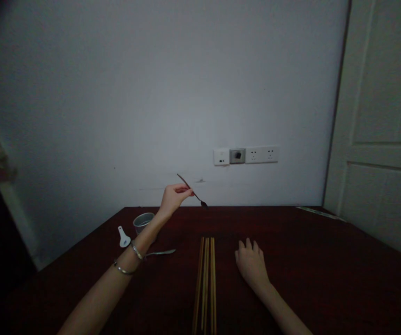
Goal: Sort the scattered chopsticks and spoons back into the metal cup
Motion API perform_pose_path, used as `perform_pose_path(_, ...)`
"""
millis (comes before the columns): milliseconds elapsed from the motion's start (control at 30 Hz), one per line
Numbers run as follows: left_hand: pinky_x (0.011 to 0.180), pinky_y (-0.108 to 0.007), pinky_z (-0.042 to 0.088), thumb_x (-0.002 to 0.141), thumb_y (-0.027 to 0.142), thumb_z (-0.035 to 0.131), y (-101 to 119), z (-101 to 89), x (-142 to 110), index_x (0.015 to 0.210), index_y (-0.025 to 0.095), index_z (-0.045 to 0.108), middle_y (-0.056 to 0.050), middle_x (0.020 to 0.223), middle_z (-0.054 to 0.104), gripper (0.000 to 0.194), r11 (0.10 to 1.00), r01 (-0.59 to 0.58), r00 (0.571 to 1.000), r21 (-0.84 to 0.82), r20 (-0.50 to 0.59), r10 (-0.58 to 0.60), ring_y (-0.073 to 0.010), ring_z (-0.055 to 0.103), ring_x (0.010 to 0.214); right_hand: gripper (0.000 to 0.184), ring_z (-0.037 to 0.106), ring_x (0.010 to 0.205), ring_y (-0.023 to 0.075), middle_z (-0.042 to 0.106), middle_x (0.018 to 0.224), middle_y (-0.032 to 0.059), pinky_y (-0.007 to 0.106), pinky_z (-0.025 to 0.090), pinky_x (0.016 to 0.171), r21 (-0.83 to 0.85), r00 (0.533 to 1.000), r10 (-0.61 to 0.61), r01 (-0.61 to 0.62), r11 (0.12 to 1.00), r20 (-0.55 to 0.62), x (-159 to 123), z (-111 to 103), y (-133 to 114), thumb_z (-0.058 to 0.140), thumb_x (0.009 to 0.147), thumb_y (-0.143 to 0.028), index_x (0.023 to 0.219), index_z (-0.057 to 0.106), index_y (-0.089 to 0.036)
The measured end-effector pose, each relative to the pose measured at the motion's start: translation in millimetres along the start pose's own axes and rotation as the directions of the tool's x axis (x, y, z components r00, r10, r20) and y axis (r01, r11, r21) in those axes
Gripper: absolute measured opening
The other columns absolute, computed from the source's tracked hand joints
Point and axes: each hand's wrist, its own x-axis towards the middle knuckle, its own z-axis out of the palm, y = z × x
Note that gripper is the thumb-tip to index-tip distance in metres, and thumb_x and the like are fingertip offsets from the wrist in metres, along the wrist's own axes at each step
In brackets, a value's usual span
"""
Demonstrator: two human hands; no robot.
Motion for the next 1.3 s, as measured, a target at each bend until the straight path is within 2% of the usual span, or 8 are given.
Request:
perform_pose_path(300, 0.06, -0.025, 0.047, 0.064, 0.024, 0.063, 3, 13.2, -45, 0.072, 0.01, 0.069, -0.008, 0.07, 0.069, 0.017, 0.999, 0.041, 0.999, 0.024, -0.015, -0.041, -0.0171, 0.063, 0.064, 0.043, 0.041, 0.117, 0.0343, 0.049, 0.124, 0.0212, 0.043, 0.034, 0.089, 0.004, 1.0, -0.007, 0.007, 1.0, -0.009, -1, -2, -1, 0.033, 0.083, -0.021, 0.118, 0.053, -0.007)
perform_pose_path(633, 0.063, -0.025, 0.047, 0.066, 0.025, 0.063, -11, 7.3, -49, 0.072, 0.01, 0.067, -0.006, 0.068, 0.068, 0.017, 0.978, 0.184, 0.969, -0.102, 0.186, -0.163, -0.0152, 0.062, 0.063, 0.042, 0.042, 0.116, 0.0335, 0.049, 0.124, 0.0199, 0.043, 0.035, 0.089, 0.011, 1.0, 0.011, -0.011, 1.0, 0.017, -1, -10, -3, 0.035, 0.082, -0.021, 0.117, 0.054, -0.008)
perform_pose_path(800, 0.063, -0.025, 0.047, 0.065, 0.025, 0.064, -8, 7.9, -52, 0.071, 0.01, 0.067, -0.005, 0.066, 0.067, 0.016, 0.963, 0.245, 0.94, -0.11, 0.27, -0.209, -0.0147, 0.061, 0.061, 0.036, 0.054, 0.103, 0.0282, 0.059, 0.112, 0.015, 0.039, 0.042, 0.084, 0.287, 0.992, 0.028, -0.062, 0.956, 0.123, 16, -33, 5, 0.046, 0.077, -0.023, 0.107, 0.061, -0.013)
perform_pose_path(900, 0.062, -0.024, 0.046, 0.066, 0.026, 0.064, -6, 9.8, -56, 0.068, 0.011, 0.066, -0.004, 0.063, 0.066, 0.015, 0.959, 0.263, 0.918, -0.102, 0.334, -0.216, -0.0143, 0.061, 0.06, 0.031, 0.057, 0.099, 0.0205, 0.063, 0.105, 0.0113, 0.03, 0.044, 0.085, 0.669, 0.997, -0.041, -0.015, 0.743, 0.068, 33, -70, 2, 0.051, 0.074, -0.022, 0.101, 0.063, -0.013)
perform_pose_path(967, 0.06, -0.024, 0.045, 0.066, 0.028, 0.063, -5, 11.6, -59, 0.068, 0.011, 0.066, -0.004, 0.061, 0.065, 0.017, 0.95, 0.295, 0.894, -0.101, 0.38, -0.237, -0.0145, 0.061, 0.059, 0.029, 0.062, 0.087, 0.0189, 0.066, 0.096, 0.0103, 0.029, 0.049, 0.073, 0.87, 0.988, -0.114, -0.034, 0.492, 0.104, 40, -99, -7, 0.053, 0.075, -0.026, 0.099, 0.063, -0.013)
perform_pose_path(1067, 0.059, -0.024, 0.045, 0.064, 0.029, 0.065, -4, 15.1, -63, 0.066, 0.011, 0.065, -0.004, 0.061, 0.065, 0.018, 0.929, 0.35, 0.859, -0.118, 0.436, -0.268, -0.0145, 0.061, 0.058, 0.03, 0.064, 0.076, 0.0157, 0.068, 0.086, 0.0083, 0.025, 0.052, 0.061, 0.981, 0.976, -0.148, -0.139, 0.137, 0.159, 45, -134, -25, 0.061, 0.07, -0.027, 0.098, 0.063, -0.014)
perform_pose_path(1167, 0.059, -0.025, 0.045, 0.063, 0.028, 0.066, -4, 19.1, -67, 0.065, 0.009, 0.065, -0.005, 0.059, 0.064, 0.018, 0.919, 0.371, 0.837, -0.131, 0.475, -0.271, -0.0139, 0.06, 0.057, 0.029, 0.063, 0.068, 0.0133, 0.068, 0.08, 0.006, 0.021, 0.052, 0.054, 0.988, 0.983, -0.108, -0.152, 0.001, 0.152, 47, -149, -37, 0.067, 0.066, -0.024, 0.093, 0.064, -0.015)
perform_pose_path(1300, 0.06, -0.025, 0.045, 0.065, 0.029, 0.065, -7, 26.2, -71, 0.067, 0.009, 0.066, -0.006, 0.061, 0.065, 0.02, 0.913, 0.391, 0.802, -0.118, 0.531, -0.274, -0.0134, 0.06, 0.058, 0.025, 0.063, 0.06, 0.012, 0.066, 0.069, 0.004, 0.019, 0.052, 0.049, 0.98, 0.979, -0.084, -0.191, -0.05, 0.187, 48, -144, -40, 0.071, 0.061, -0.021, 0.084, 0.065, -0.013)
